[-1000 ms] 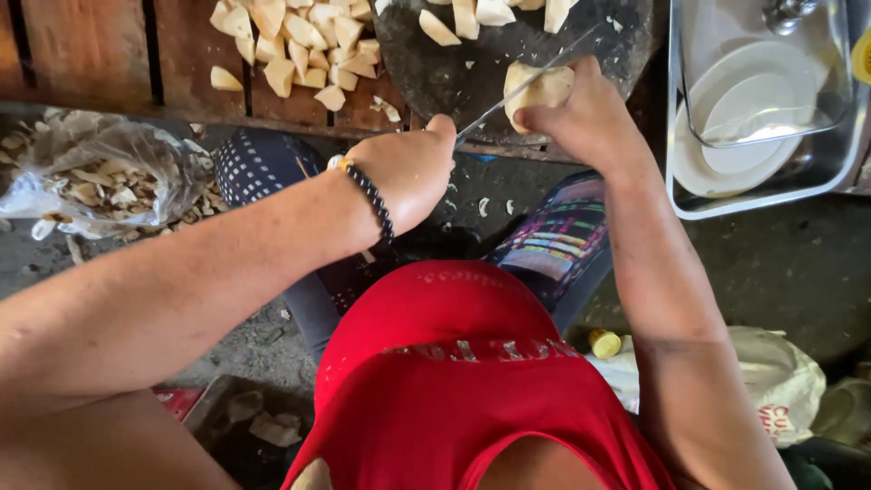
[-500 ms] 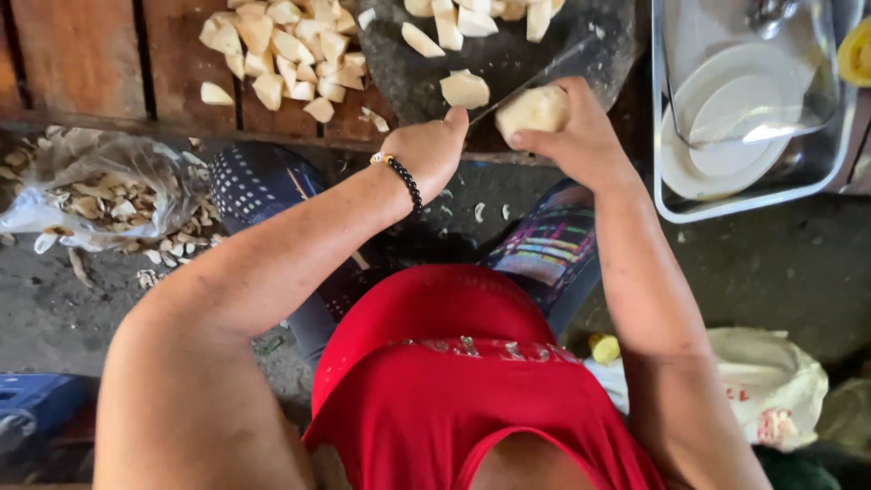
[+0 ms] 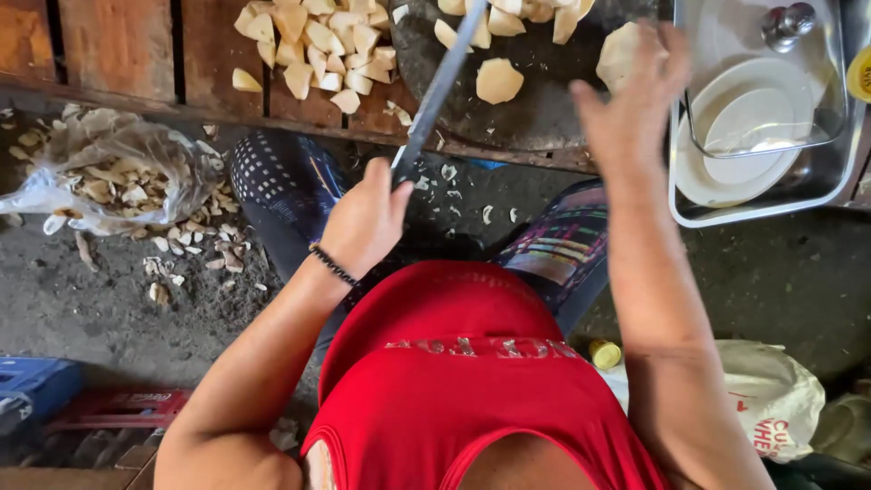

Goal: Peeling and chopping root vegetables into small pieces on a wooden cutting board using a knife.

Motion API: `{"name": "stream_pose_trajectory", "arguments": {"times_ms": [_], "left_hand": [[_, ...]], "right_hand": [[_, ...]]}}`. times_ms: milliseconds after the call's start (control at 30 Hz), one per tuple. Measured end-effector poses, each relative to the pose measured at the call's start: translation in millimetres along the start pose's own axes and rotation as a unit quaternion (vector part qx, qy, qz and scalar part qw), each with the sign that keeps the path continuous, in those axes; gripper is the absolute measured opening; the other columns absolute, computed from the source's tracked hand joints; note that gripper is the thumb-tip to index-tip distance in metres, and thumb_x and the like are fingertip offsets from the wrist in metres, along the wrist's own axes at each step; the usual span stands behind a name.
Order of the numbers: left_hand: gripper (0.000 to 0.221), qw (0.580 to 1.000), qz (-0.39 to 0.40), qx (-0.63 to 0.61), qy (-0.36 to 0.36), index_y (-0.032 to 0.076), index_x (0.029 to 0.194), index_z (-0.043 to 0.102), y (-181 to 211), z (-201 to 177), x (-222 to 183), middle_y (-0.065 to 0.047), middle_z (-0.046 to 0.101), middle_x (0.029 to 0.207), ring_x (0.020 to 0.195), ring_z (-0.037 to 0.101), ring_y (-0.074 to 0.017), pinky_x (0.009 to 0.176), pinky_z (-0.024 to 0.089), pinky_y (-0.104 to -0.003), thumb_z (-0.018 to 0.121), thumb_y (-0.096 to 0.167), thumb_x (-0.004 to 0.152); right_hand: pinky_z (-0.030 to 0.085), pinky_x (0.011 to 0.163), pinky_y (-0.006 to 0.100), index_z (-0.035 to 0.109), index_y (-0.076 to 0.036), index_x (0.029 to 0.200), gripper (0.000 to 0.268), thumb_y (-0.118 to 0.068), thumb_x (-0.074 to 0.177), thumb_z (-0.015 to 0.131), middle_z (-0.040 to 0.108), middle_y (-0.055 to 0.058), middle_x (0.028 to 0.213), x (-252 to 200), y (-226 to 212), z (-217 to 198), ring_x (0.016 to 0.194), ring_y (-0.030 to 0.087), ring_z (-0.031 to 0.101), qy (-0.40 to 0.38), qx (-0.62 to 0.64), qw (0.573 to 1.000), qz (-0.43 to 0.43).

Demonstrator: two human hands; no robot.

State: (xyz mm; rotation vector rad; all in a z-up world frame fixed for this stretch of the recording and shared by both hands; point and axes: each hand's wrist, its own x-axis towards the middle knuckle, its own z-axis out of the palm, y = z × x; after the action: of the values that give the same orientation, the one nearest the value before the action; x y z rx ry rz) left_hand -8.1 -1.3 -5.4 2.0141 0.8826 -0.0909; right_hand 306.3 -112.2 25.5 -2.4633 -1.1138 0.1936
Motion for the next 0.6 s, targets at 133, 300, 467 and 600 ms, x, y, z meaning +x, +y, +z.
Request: {"name": "stream_pose_trajectory", "arguments": {"times_ms": [133, 300, 467, 600], "left_hand": [[0.031, 0.999, -0.012, 0.026, 0.04, 0.005, 0.101, 0.038, -25.9, 10.0, -10.4, -0.016, 0.055, 0.065, 0.053, 0.055, -0.049, 0.046, 0.035, -0.057, 0.054, 0.03, 0.109], [0.029, 0.997, 0.011, 0.037, 0.059, 0.004, 0.105, 0.04, -17.2, 11.7, -23.4, -0.021, 0.063, 0.075, 0.061, 0.061, -0.0513, 0.051, 0.041, -0.061, 0.053, 0.03, 0.107], [0.028, 0.999, 0.013, 0.011, 0.039, 0.005, 0.106, 0.039, -10.3, 13.1, -20.3, -0.014, 0.059, 0.07, 0.055, 0.059, -0.0442, 0.047, 0.041, -0.056, 0.052, 0.03, 0.108], [0.028, 0.998, 0.036, 0.042, 0.024, 0.005, 0.108, 0.042, -2.1, 22.1, -5.2, -0.014, 0.066, 0.082, 0.065, 0.064, -0.0451, 0.05, 0.045, -0.057, 0.05, 0.032, 0.108]], "right_hand": [[0.025, 0.118, 0.051, 0.05, 0.001, 0.147, 0.072, -0.02, 0.088, 0.086, 0.047, 0.02, 0.149, -5.6, -78.3, 18.0, 0.139, 0.036, 0.036, -0.12, -0.039, 0.991, -0.051], [0.047, 0.092, 0.047, 0.055, -0.003, 0.133, 0.054, -0.01, 0.09, 0.086, 0.054, 0.016, 0.121, 2.8, -35.9, 81.4, 0.108, 0.035, 0.054, -0.059, 0.073, 0.985, -0.147], [0.046, 0.111, 0.039, 0.047, -0.006, 0.132, 0.042, -0.003, 0.099, 0.074, 0.057, 0.016, 0.138, -19.7, -39.8, 54.2, 0.131, 0.029, 0.058, -0.097, 0.296, 0.942, -0.126], [0.032, 0.112, 0.055, 0.056, -0.006, 0.134, 0.054, -0.013, 0.09, 0.087, 0.043, 0.013, 0.145, -46.8, 8.7, 65.2, 0.133, 0.037, 0.04, -0.04, 0.101, 0.985, -0.133]]}}
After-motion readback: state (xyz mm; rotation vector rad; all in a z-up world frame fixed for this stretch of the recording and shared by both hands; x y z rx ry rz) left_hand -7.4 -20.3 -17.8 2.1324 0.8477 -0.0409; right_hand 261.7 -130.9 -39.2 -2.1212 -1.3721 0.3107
